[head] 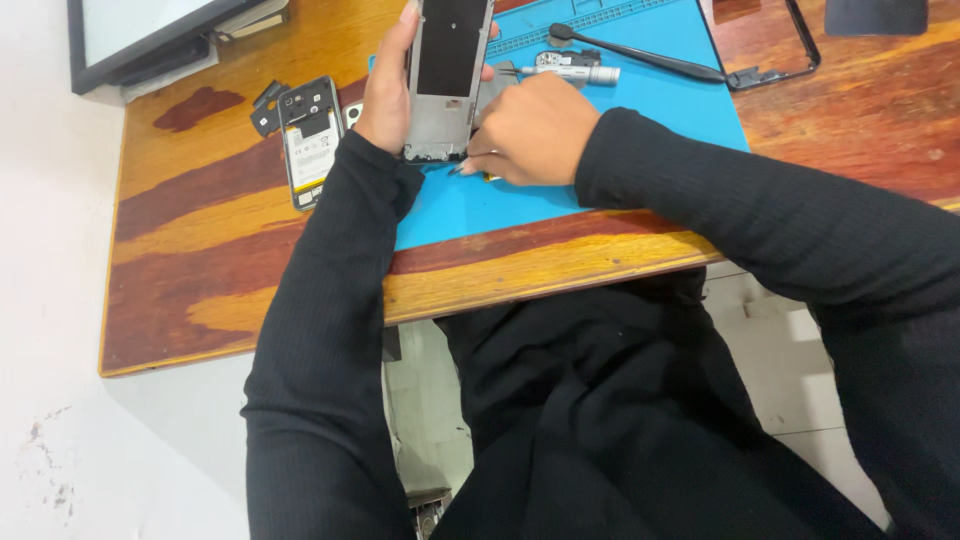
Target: The person disassembles a smartphone by removing screws, prying open the case, and detaching internal components. They use a screwdriver and a prying tool to separate the back cover, remove the battery, and disconnect the motherboard from the frame.
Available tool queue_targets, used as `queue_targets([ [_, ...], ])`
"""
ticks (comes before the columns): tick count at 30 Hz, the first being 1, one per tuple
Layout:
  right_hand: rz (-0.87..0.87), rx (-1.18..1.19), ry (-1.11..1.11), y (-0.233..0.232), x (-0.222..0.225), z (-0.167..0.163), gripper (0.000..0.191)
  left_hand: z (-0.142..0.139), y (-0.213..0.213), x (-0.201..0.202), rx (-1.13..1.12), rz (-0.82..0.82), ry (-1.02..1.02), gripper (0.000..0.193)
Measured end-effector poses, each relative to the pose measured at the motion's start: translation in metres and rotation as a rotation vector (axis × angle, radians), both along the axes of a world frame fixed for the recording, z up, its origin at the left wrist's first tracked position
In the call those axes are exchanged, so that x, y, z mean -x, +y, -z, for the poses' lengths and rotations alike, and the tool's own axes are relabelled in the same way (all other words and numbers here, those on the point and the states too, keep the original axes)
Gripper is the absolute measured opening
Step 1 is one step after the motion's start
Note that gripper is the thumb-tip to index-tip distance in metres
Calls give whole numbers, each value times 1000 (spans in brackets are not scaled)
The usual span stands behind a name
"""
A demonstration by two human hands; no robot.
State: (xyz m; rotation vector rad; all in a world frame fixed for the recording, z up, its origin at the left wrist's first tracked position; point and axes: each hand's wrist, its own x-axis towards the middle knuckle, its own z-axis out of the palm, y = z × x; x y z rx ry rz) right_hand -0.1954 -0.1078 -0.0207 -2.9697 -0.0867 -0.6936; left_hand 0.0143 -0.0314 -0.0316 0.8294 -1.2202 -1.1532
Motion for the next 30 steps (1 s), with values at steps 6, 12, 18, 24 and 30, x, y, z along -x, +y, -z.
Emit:
queue_targets([
  [6, 74, 61, 70, -14, 0, -2, 25, 2, 1, 3, 1, 5, -17, 65],
  [12, 127, 76, 86, -16, 1, -6, 29, -2, 0, 4, -47, 55, -9, 68],
  [18, 90, 38, 80, -11, 2, -7, 26, -6, 3, 8, -31, 44, -74, 69],
  [24, 136, 90, 41, -5, 1, -7, 21, -8, 5, 8, -37, 53, -63, 69],
  [30, 130, 86, 27, -2, 3, -3, 20, -7, 4, 6, -39, 20, -80, 69],
])
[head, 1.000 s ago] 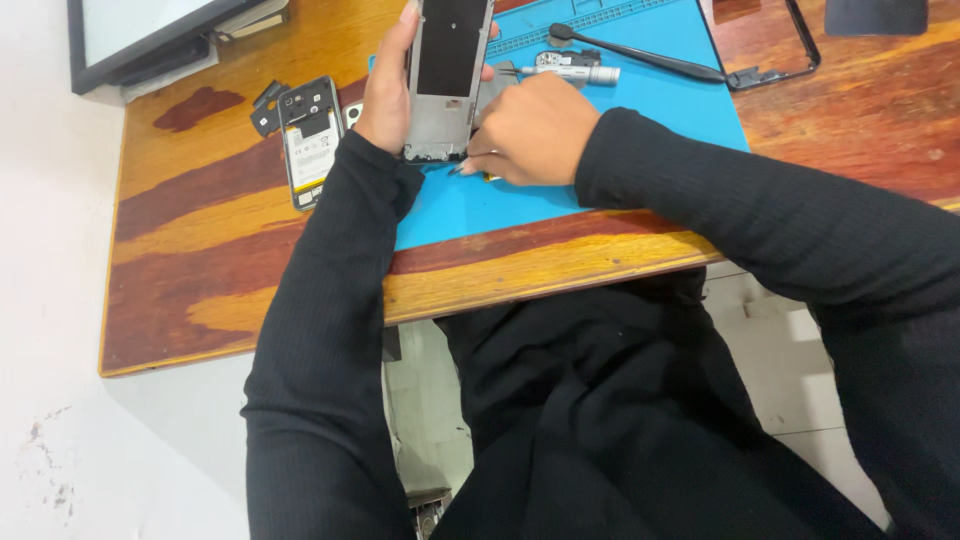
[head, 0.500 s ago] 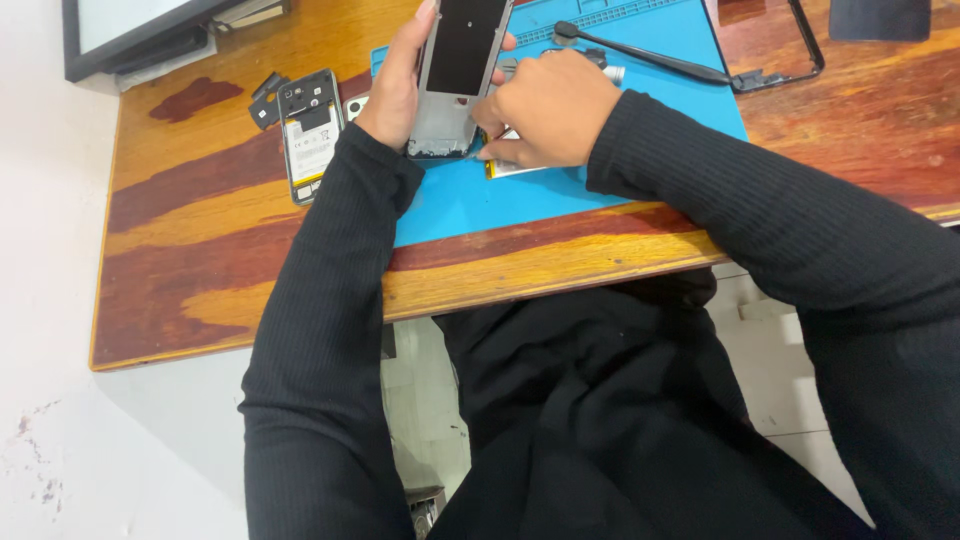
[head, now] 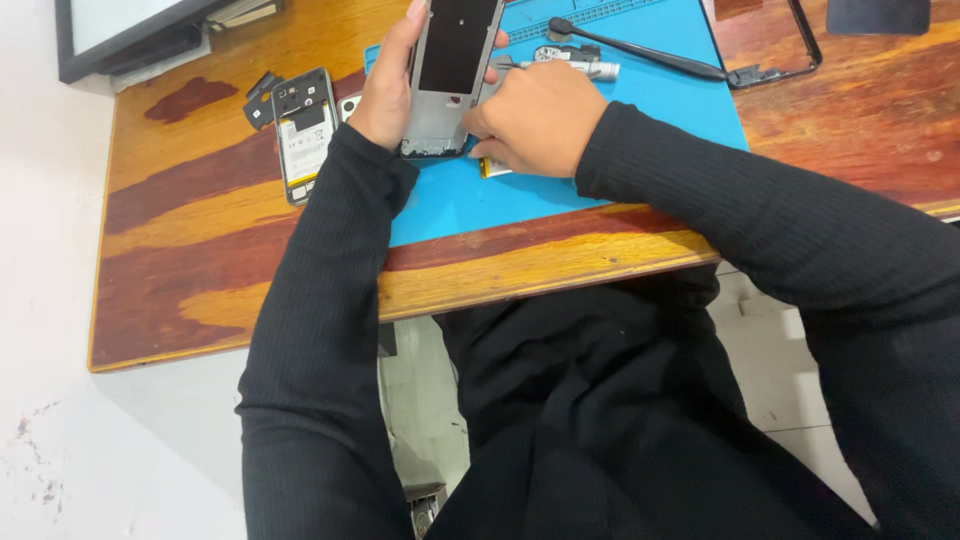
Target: The person disassembles a smartphone by removing screws, prying open the case, and detaching internal components. They use a screwdriver and a prying tool to separate the back cover, remove the battery, and disconnect the motherboard from the frame.
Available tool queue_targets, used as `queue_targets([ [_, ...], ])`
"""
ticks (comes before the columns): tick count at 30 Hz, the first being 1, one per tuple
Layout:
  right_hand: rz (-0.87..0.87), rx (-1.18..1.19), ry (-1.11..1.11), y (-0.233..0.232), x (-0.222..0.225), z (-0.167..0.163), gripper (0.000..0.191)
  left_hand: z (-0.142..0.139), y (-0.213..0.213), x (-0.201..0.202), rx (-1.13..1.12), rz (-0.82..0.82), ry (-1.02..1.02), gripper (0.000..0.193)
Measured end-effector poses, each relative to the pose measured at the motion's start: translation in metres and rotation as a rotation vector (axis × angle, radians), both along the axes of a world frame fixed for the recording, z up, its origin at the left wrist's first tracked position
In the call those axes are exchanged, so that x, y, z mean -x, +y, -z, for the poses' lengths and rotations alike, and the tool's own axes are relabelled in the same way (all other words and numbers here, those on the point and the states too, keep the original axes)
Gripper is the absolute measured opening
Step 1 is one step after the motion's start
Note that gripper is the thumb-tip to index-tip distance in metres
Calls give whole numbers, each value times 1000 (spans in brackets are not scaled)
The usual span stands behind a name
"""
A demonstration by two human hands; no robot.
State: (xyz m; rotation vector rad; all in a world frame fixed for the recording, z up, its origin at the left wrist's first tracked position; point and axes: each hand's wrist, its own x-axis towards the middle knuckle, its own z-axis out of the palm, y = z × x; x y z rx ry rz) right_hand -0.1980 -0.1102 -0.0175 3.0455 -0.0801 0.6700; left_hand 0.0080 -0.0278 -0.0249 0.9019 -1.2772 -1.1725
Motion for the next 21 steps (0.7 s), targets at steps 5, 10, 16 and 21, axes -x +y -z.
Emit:
queue_targets([
  [5, -21, 86, 27, 0, -5, 8, 23, 3, 2, -2, 25, -21, -7, 68],
  [10, -49, 77, 40, -3, -9, 15, 18, 7, 2, -9, -11, -11, 117, 67],
  [16, -122, 75, -94, 2, -13, 21, 16, 11, -1, -18, -15, 9, 160, 67],
  [21, -81, 128, -103, 10, -17, 22, 15, 12, -3, -17, 12, 0, 172, 66],
])
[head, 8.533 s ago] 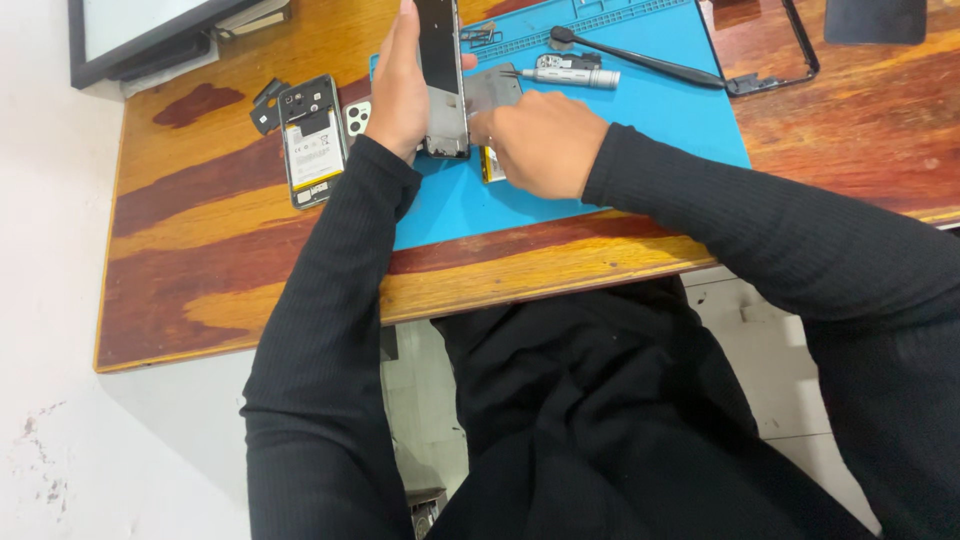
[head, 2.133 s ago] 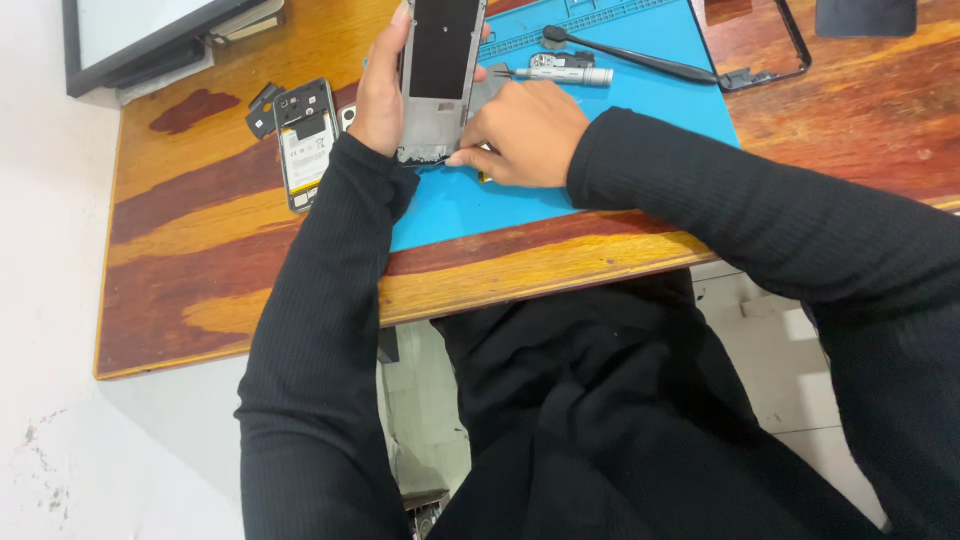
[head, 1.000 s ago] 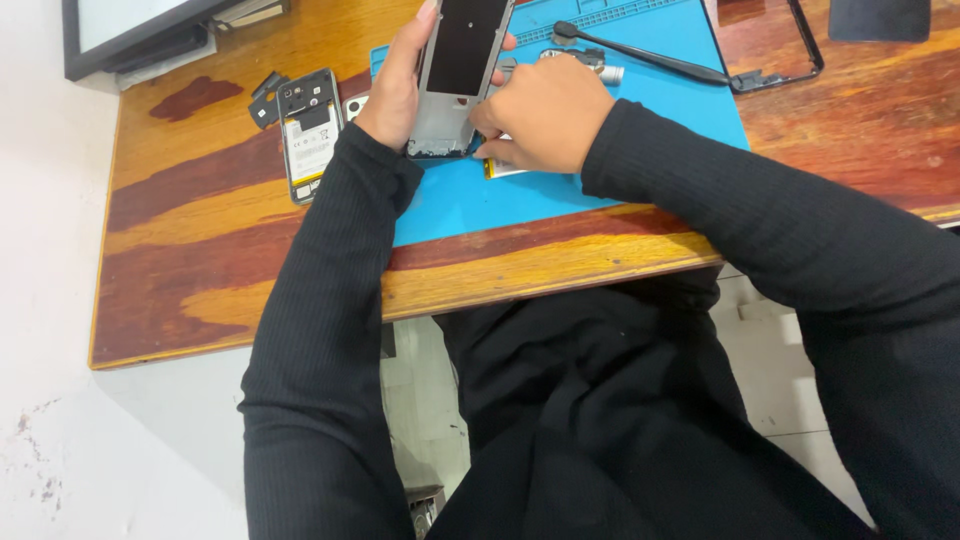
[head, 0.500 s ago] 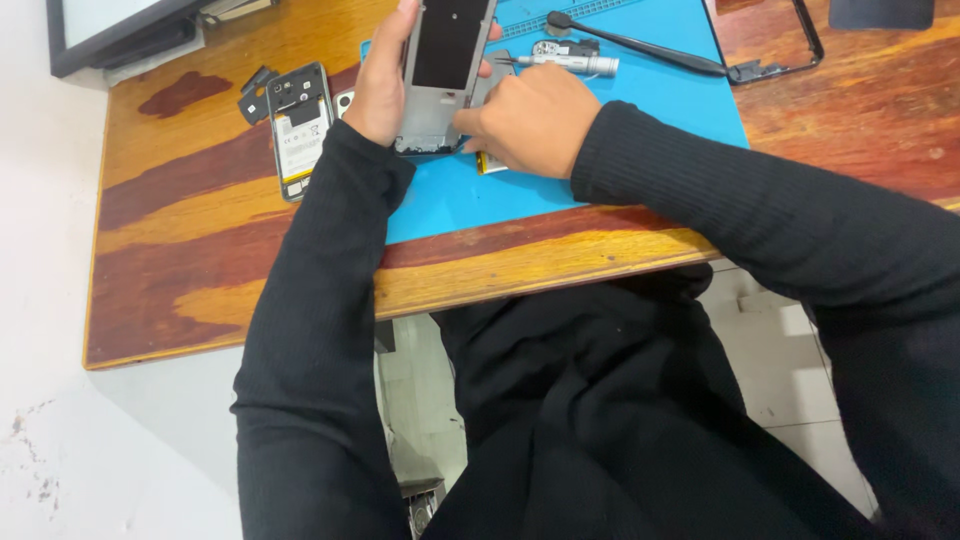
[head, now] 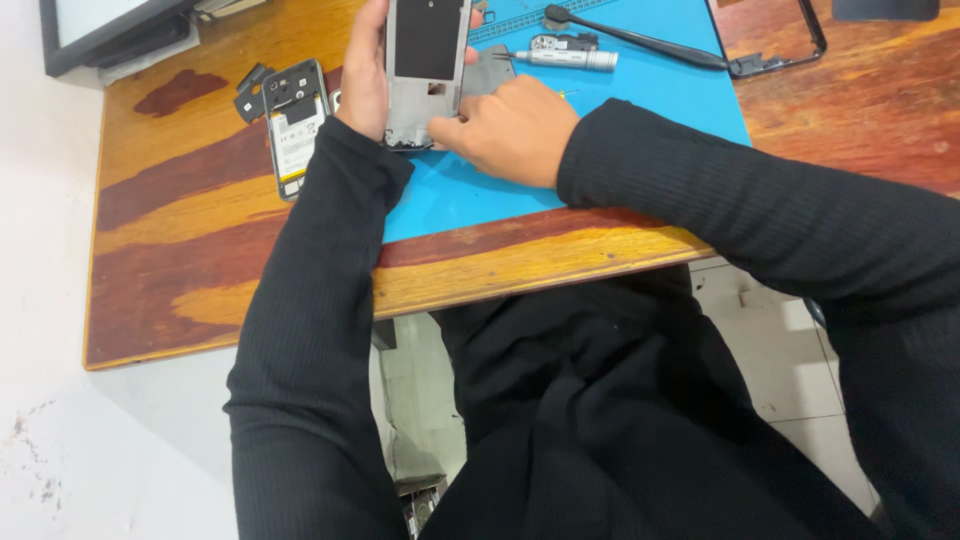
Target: The person disassembles a smartphone by removing screws, prying open the case, and detaching internal components. They use a screwdriver and a prying tool to separate the back cover, remove the battery, and disconnect the motherboard from the frame.
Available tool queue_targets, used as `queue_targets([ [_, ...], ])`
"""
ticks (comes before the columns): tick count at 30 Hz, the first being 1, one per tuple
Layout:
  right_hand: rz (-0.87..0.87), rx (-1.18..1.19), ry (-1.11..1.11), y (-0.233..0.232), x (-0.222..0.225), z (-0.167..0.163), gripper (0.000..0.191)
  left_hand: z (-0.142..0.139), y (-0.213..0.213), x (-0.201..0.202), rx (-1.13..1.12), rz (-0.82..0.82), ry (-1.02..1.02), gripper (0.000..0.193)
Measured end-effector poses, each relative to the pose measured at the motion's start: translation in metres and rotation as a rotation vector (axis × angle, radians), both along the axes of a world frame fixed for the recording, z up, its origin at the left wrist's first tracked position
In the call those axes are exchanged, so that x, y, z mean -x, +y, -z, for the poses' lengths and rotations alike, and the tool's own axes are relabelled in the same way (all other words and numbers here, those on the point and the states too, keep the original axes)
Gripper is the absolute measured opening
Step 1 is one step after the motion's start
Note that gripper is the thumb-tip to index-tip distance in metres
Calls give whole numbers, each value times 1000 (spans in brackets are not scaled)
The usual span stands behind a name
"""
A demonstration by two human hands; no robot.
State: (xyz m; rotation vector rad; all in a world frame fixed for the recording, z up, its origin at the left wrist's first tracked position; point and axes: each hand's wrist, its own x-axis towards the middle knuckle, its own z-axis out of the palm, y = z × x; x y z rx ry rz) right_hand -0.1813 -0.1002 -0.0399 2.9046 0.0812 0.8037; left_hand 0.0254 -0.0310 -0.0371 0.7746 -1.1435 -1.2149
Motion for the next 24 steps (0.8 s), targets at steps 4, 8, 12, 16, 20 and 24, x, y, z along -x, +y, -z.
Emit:
queue_targets([
  [4, -5, -2, -42, 5, 0, 0, 20, 2, 2, 5, 37, -74, -2, 62],
  [8, -5, -5, -69, 12, -5, 0, 23, 3, 2, 7, 23, -105, 31, 61],
  [12, -26, -40, -53, 11, -11, -2, 26, 2, 1, 5, 36, -111, -18, 64],
  [16, -55, -69, -18, -2, -7, -6, 21, 1, -2, 6, 36, -77, 22, 67],
  [20, -33, -123, 104, -14, 2, -10, 23, -4, -3, 8, 24, -27, 39, 67],
  [24, -51, -153, 71, -6, 1, -10, 22, -6, -1, 11, -17, -42, 82, 67],
])
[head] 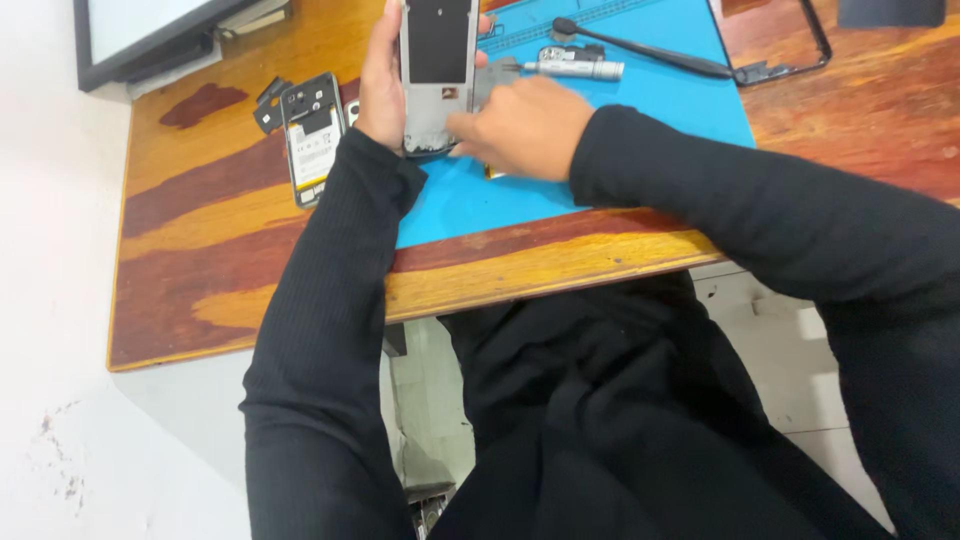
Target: The person disassembles a smartphone by removing screws, prying open the case, and detaching internal components. They use a screwdriver and a prying tool to separate the back cover, remove the battery, and disconnect the motherboard from the frame.
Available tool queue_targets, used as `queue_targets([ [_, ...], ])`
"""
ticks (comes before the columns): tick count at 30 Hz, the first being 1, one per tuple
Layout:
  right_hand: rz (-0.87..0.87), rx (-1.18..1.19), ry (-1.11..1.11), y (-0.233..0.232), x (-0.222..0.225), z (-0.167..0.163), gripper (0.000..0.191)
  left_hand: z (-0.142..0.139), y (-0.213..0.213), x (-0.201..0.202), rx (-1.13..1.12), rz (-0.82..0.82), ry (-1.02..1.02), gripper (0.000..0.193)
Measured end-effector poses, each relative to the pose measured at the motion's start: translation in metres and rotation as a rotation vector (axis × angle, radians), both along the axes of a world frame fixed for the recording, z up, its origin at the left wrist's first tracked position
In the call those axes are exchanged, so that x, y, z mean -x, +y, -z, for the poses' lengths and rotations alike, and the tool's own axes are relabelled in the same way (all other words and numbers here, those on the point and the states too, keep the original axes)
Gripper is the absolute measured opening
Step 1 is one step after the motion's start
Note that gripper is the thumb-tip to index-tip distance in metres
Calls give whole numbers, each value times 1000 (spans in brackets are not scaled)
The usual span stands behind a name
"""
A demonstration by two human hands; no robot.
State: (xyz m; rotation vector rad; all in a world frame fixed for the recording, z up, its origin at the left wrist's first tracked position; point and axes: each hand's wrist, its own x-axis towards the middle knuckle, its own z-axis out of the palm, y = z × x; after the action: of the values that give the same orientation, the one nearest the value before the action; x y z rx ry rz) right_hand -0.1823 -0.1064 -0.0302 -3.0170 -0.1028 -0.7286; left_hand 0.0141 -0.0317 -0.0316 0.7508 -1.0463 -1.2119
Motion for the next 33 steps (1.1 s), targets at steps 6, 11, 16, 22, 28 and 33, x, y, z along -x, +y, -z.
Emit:
queue_targets([
  [6, 43, -63, -38, 13, -5, 1, 21, 1, 0, -2, -32, -21, -24, 69],
  [11, 47, -68, 49, -4, 4, -6, 19, 4, -1, -4, -17, -39, -26, 67],
  [16, 32, -135, 4, 13, -5, -3, 23, 10, -4, -6, 15, -42, -49, 67],
  [22, 28, -124, 20, -3, 5, -5, 20, 15, -4, -6, 63, -22, -83, 67],
  [28, -25, -193, -47, 8, 1, 1, 20, 13, -5, 0, 25, -49, -50, 64],
  [33, -24, -154, -54, 5, 0, 1, 20, 15, -4, -4, 55, -28, -45, 64],
])
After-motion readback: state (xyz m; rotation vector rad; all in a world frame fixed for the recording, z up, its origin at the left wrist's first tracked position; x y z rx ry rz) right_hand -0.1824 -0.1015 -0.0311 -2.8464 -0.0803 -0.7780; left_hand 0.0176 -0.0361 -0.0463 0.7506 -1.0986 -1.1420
